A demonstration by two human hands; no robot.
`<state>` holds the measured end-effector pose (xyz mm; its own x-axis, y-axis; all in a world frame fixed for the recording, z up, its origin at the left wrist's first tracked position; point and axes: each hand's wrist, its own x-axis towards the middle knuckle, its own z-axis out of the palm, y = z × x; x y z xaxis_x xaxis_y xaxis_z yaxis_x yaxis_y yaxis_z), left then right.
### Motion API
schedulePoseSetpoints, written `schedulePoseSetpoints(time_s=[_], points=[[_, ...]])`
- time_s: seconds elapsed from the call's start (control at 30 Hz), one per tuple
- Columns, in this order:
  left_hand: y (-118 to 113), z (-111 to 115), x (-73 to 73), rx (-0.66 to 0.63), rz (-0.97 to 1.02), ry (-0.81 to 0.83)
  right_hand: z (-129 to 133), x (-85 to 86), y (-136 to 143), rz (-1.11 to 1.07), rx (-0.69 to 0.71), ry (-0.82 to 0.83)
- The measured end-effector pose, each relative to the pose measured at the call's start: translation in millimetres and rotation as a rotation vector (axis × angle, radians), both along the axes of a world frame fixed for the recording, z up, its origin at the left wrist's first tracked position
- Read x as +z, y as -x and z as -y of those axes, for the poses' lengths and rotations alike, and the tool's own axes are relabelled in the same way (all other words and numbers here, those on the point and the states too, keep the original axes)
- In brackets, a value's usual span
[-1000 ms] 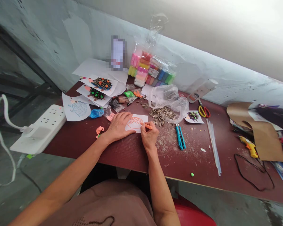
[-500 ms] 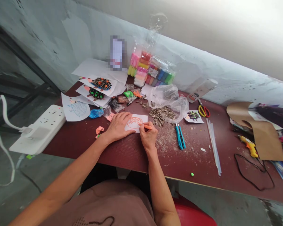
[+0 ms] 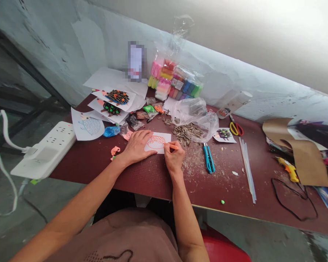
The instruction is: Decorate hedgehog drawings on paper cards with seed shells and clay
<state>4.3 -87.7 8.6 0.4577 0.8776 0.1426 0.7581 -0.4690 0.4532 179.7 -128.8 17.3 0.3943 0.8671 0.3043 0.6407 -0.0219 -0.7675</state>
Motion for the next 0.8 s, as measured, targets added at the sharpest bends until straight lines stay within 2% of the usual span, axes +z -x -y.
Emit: schedulePoseSetpoints(time_s=[0.53,0.8], points=[[0,0,-1.1,0.001,0.018,-0.01,1,-1.1,-1,0.016,-0.004,0.013],[0,0,-5.8,-0.003,0.034,-0.043,3,1.0,11,-0.069,0.15,0.004]])
